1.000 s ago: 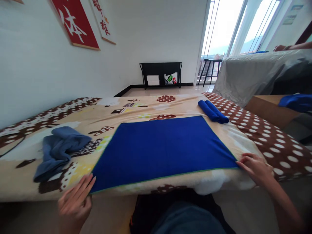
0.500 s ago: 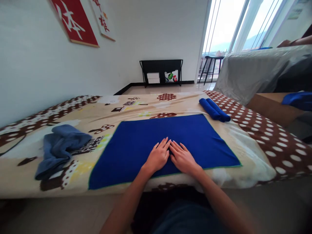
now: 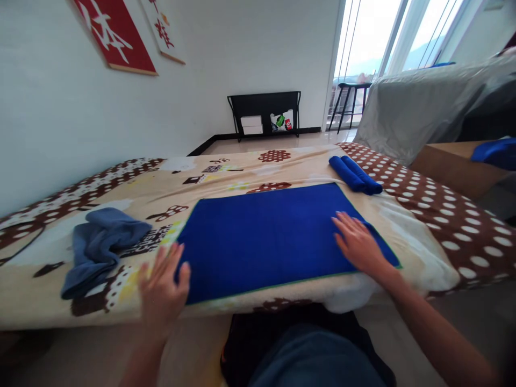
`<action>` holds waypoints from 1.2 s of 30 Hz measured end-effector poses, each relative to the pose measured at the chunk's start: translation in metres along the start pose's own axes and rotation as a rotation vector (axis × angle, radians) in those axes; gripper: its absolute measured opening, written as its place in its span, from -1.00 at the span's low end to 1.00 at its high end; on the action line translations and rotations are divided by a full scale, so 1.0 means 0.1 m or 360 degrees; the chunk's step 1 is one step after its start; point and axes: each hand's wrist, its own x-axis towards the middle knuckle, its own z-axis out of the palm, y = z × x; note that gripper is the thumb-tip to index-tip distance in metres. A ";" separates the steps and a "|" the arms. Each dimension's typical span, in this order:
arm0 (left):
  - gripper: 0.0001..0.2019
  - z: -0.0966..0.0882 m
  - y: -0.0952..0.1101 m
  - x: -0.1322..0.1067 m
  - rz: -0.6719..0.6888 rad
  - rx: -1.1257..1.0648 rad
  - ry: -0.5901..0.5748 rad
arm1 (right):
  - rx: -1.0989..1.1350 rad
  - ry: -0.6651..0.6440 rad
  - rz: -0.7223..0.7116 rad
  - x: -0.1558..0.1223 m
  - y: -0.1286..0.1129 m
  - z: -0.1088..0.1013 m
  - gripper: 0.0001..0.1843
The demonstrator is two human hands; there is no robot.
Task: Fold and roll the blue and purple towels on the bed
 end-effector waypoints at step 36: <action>-0.32 1.67 -0.54 2.11 -0.0150 0.0085 -0.0991 | 0.0078 -0.0516 0.0075 1.89 1.13 0.86 -0.37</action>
